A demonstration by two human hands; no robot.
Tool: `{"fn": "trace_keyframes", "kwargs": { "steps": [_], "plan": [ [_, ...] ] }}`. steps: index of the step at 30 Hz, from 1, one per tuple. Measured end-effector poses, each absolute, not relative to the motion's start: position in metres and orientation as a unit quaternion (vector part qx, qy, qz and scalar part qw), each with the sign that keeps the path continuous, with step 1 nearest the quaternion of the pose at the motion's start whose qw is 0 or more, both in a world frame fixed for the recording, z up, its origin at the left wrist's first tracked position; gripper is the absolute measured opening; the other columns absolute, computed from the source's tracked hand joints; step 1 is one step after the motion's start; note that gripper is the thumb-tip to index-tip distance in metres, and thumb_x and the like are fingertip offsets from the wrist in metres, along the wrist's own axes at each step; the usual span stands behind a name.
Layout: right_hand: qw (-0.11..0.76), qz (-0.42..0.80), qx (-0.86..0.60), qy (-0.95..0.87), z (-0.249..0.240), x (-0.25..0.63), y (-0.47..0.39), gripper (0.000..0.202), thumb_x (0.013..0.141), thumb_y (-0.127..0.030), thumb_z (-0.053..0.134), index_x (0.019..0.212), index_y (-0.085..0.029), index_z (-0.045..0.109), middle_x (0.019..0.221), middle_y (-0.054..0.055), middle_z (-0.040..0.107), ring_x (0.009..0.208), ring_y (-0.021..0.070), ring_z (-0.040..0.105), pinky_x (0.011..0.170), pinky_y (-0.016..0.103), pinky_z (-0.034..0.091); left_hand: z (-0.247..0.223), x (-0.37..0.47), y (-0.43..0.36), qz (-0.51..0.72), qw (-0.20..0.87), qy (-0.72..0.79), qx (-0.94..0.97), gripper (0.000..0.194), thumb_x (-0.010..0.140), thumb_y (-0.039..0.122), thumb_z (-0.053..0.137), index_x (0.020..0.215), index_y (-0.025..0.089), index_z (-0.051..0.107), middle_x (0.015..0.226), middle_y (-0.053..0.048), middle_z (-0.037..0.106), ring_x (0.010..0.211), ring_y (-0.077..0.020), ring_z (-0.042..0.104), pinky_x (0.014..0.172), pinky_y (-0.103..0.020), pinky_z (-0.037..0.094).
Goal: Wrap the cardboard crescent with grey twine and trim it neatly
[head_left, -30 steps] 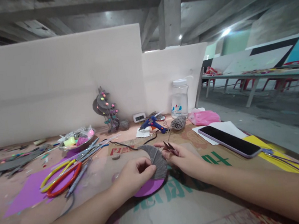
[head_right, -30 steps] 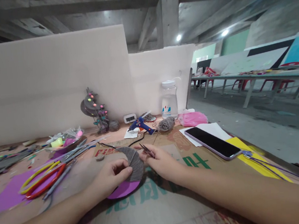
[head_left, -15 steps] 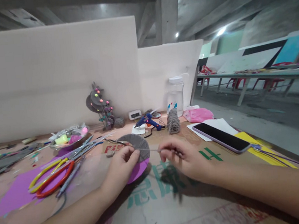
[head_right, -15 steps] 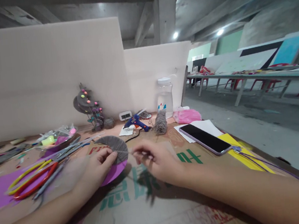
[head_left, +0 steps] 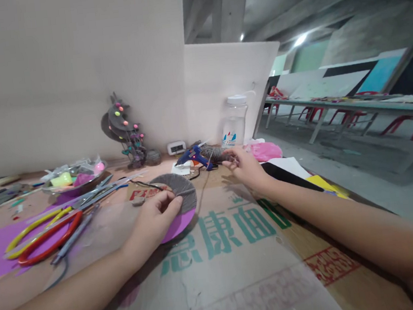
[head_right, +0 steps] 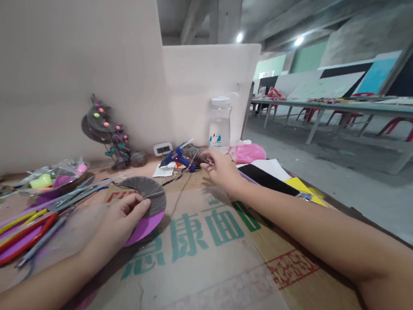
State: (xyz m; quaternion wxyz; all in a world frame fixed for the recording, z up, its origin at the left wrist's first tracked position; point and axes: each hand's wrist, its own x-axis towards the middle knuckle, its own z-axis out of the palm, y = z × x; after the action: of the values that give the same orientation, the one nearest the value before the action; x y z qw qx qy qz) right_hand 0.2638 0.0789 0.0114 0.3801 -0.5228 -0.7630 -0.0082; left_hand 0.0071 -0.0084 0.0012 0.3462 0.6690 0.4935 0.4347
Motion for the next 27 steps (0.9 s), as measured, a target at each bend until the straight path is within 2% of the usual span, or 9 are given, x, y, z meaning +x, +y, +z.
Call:
{"fn": "trace_keyframes", "kwargs": {
  "steps": [3, 8, 12, 14, 15, 17, 18, 24, 27],
  "plan": [
    [0.348, -0.02, -0.538, -0.768, 0.001, 0.281, 0.095, 0.04, 0.077, -0.015, 0.053, 0.117, -0.019, 0.057, 0.114, 0.01, 0.058, 0.096, 0.0228, 0.054, 0.081, 0.034, 0.043, 0.002, 0.007, -0.009, 0.43, 0.342, 0.494, 0.674, 0.027, 0.078, 0.039, 0.052, 0.062, 0.019, 0.046, 0.056, 0.005, 0.042, 0.053, -0.0115, 0.04, 0.051, -0.023, 0.031],
    [0.3, 0.002, -0.536, -0.789, -0.001, 0.285, 0.099, 0.055, 0.086, -0.023, 0.046, 0.139, -0.021, 0.034, 0.083, 0.005, 0.066, 0.066, 0.0152, 0.056, 0.067, 0.028, 0.044, 0.004, 0.007, -0.011, 0.423, 0.318, 0.495, 0.689, 0.025, 0.079, 0.036, 0.052, 0.062, 0.018, 0.048, 0.056, 0.004, 0.045, 0.054, -0.0118, 0.042, 0.051, -0.023, 0.032],
    [0.251, 0.03, -0.476, -0.842, 0.003, 0.265, 0.092, 0.066, 0.084, -0.029, 0.052, 0.143, -0.026, 0.022, 0.09, 0.002, 0.068, 0.067, 0.0131, 0.058, 0.066, 0.023, 0.043, 0.003, 0.006, -0.011, 0.402, 0.309, 0.489, 0.709, 0.026, 0.08, 0.037, 0.05, 0.063, 0.019, 0.048, 0.057, 0.005, 0.045, 0.055, -0.0122, 0.043, 0.051, -0.022, 0.033],
    [0.233, 0.057, -0.452, -0.859, 0.004, 0.253, 0.089, 0.059, 0.084, -0.031, 0.052, 0.14, -0.029, 0.032, 0.093, 0.001, 0.069, 0.072, 0.0139, 0.061, 0.067, 0.022, 0.042, 0.001, 0.006, -0.011, 0.394, 0.301, 0.483, 0.722, 0.025, 0.081, 0.037, 0.048, 0.064, 0.019, 0.048, 0.058, 0.004, 0.045, 0.056, -0.0123, 0.044, 0.051, -0.022, 0.033],
    [0.228, 0.069, -0.447, -0.862, 0.004, 0.249, 0.089, 0.05, 0.084, -0.032, 0.052, 0.133, -0.03, 0.043, 0.094, 0.001, 0.069, 0.075, 0.0142, 0.062, 0.068, 0.022, 0.042, 0.0, 0.005, -0.011, 0.391, 0.297, 0.48, 0.727, 0.025, 0.081, 0.037, 0.048, 0.064, 0.019, 0.048, 0.059, 0.004, 0.046, 0.056, -0.0124, 0.045, 0.051, -0.022, 0.034],
    [0.236, 0.076, -0.458, -0.854, 0.001, 0.245, 0.093, 0.028, 0.083, -0.031, 0.053, 0.108, -0.027, 0.064, 0.096, 0.001, 0.07, 0.081, 0.0151, 0.062, 0.07, 0.022, 0.042, -0.002, 0.005, -0.01, 0.388, 0.291, 0.478, 0.733, 0.024, 0.082, 0.037, 0.047, 0.065, 0.019, 0.049, 0.059, 0.004, 0.046, 0.056, -0.0123, 0.045, 0.052, -0.022, 0.034],
    [0.244, 0.074, -0.471, -0.844, -0.001, 0.246, 0.096, 0.023, 0.083, -0.03, 0.052, 0.1, -0.026, 0.067, 0.095, 0.002, 0.07, 0.081, 0.0157, 0.062, 0.07, 0.022, 0.043, -0.003, 0.004, -0.01, 0.387, 0.29, 0.477, 0.734, 0.024, 0.082, 0.037, 0.048, 0.065, 0.019, 0.049, 0.06, 0.004, 0.047, 0.057, -0.0122, 0.045, 0.052, -0.022, 0.034],
    [0.33, 0.051, -0.56, -0.758, -0.012, 0.28, 0.129, 0.021, 0.081, -0.02, 0.047, 0.086, -0.015, 0.067, 0.083, 0.006, 0.07, 0.078, 0.0172, 0.062, 0.072, 0.027, 0.044, -0.005, 0.004, -0.008, 0.377, 0.293, 0.481, 0.736, 0.027, 0.082, 0.039, 0.047, 0.065, 0.019, 0.048, 0.06, 0.004, 0.045, 0.057, -0.0118, 0.044, 0.052, -0.022, 0.034],
    [0.384, 0.051, -0.574, -0.722, -0.004, 0.293, 0.137, 0.03, 0.086, -0.023, 0.038, 0.084, -0.011, 0.066, 0.081, 0.009, 0.069, 0.076, 0.0172, 0.062, 0.072, 0.027, 0.046, -0.007, 0.003, -0.006, 0.375, 0.297, 0.483, 0.733, 0.028, 0.082, 0.041, 0.047, 0.065, 0.019, 0.048, 0.061, 0.004, 0.045, 0.057, -0.012, 0.044, 0.053, -0.022, 0.034]
  ]
}}
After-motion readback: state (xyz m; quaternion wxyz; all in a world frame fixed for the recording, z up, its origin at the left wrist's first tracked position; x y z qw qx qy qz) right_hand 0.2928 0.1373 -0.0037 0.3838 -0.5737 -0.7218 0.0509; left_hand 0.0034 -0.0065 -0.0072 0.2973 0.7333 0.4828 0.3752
